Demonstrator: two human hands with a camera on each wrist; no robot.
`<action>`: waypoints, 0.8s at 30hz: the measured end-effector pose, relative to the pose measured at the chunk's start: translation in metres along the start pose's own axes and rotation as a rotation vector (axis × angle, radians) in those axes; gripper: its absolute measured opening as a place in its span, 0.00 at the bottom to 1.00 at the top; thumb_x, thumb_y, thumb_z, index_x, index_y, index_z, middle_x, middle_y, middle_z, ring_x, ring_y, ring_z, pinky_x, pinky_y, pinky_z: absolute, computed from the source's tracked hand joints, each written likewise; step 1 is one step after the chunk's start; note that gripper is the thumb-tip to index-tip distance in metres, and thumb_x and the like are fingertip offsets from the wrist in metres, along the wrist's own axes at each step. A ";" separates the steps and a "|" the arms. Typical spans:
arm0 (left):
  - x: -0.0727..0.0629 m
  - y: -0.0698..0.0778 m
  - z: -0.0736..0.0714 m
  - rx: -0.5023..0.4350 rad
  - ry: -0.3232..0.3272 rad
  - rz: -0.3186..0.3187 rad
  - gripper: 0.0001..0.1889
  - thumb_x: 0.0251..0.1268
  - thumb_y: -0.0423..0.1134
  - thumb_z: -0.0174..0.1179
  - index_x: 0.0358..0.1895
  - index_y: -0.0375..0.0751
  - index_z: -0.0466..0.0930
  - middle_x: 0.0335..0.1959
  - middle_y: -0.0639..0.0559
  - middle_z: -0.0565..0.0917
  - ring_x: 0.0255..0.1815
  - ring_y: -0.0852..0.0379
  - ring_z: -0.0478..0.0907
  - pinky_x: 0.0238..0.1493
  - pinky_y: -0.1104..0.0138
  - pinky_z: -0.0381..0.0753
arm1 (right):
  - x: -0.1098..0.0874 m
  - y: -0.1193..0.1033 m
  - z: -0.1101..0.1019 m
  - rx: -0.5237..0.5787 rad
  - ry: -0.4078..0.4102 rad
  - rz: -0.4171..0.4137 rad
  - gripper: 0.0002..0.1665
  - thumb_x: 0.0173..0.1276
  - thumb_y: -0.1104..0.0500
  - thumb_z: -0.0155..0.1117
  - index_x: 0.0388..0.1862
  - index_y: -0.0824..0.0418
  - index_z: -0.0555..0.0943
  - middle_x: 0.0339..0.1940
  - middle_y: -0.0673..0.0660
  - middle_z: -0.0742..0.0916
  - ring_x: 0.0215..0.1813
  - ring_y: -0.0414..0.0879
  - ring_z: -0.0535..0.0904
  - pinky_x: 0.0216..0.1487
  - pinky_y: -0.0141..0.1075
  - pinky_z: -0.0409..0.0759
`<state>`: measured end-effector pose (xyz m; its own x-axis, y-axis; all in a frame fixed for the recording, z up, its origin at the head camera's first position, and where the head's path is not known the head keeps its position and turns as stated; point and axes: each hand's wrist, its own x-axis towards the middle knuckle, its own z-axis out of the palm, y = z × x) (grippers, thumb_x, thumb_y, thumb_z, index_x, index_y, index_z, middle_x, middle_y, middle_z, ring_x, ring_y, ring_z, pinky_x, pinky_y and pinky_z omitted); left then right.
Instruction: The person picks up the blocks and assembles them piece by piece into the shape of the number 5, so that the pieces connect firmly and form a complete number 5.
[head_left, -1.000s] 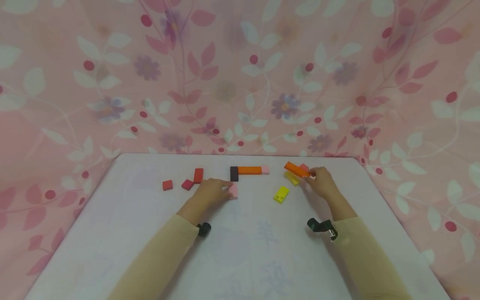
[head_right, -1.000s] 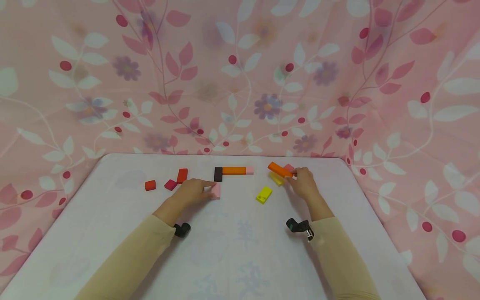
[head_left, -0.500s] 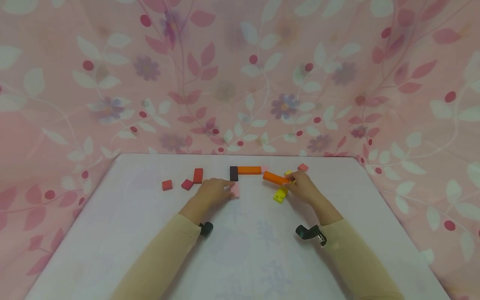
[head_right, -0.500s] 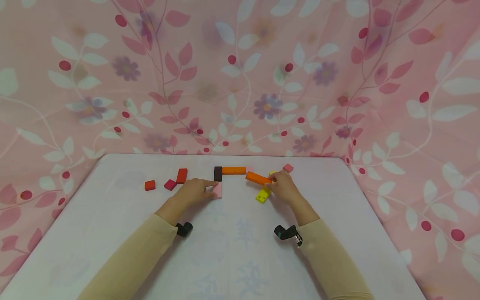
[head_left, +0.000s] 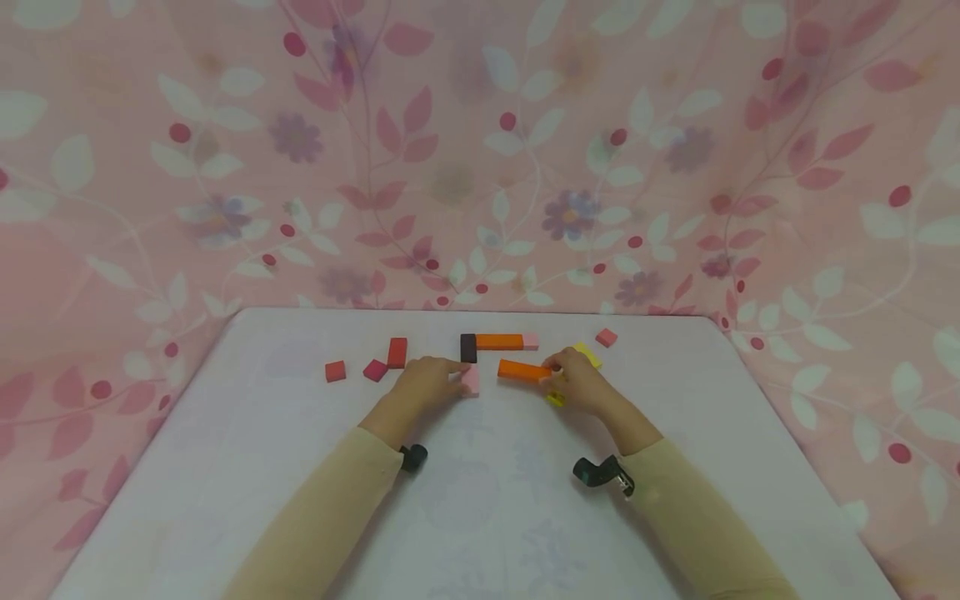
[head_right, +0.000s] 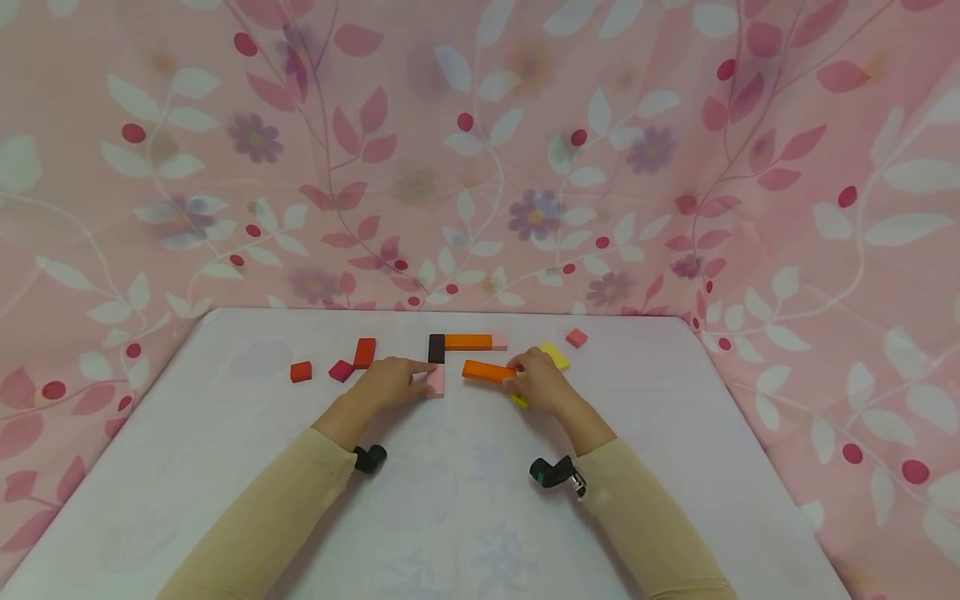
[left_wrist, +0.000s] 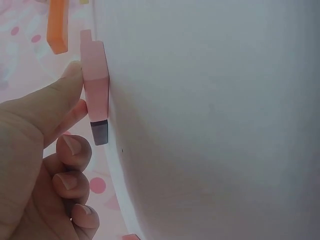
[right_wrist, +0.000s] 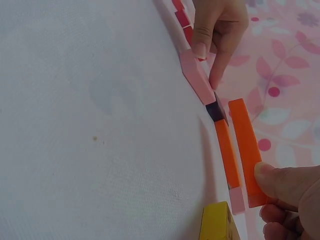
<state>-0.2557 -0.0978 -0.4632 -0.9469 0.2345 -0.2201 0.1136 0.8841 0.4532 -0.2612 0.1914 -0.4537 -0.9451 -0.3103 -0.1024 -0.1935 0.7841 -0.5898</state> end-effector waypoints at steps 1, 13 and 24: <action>0.000 0.000 0.000 0.005 0.003 0.007 0.26 0.68 0.55 0.63 0.70 0.65 0.74 0.67 0.49 0.77 0.69 0.43 0.69 0.69 0.46 0.67 | 0.001 -0.001 0.002 -0.001 -0.001 -0.006 0.18 0.72 0.55 0.66 0.55 0.64 0.81 0.52 0.61 0.78 0.54 0.55 0.73 0.60 0.49 0.75; 0.002 -0.002 -0.001 0.022 0.009 0.028 0.26 0.69 0.54 0.62 0.70 0.64 0.74 0.67 0.48 0.77 0.68 0.41 0.70 0.69 0.46 0.66 | 0.005 -0.012 0.010 -0.072 -0.006 -0.037 0.16 0.70 0.57 0.68 0.52 0.64 0.83 0.49 0.59 0.80 0.52 0.54 0.73 0.58 0.48 0.75; 0.002 -0.001 0.000 -0.025 -0.006 -0.017 0.27 0.68 0.55 0.63 0.70 0.65 0.73 0.68 0.48 0.76 0.69 0.43 0.68 0.69 0.45 0.66 | 0.010 -0.014 0.020 -0.114 -0.018 -0.046 0.15 0.69 0.57 0.69 0.52 0.62 0.83 0.49 0.58 0.80 0.54 0.54 0.71 0.59 0.47 0.74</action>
<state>-0.2581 -0.0980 -0.4643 -0.9466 0.2223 -0.2333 0.0901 0.8777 0.4707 -0.2631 0.1665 -0.4622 -0.9297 -0.3564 -0.0925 -0.2663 0.8245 -0.4993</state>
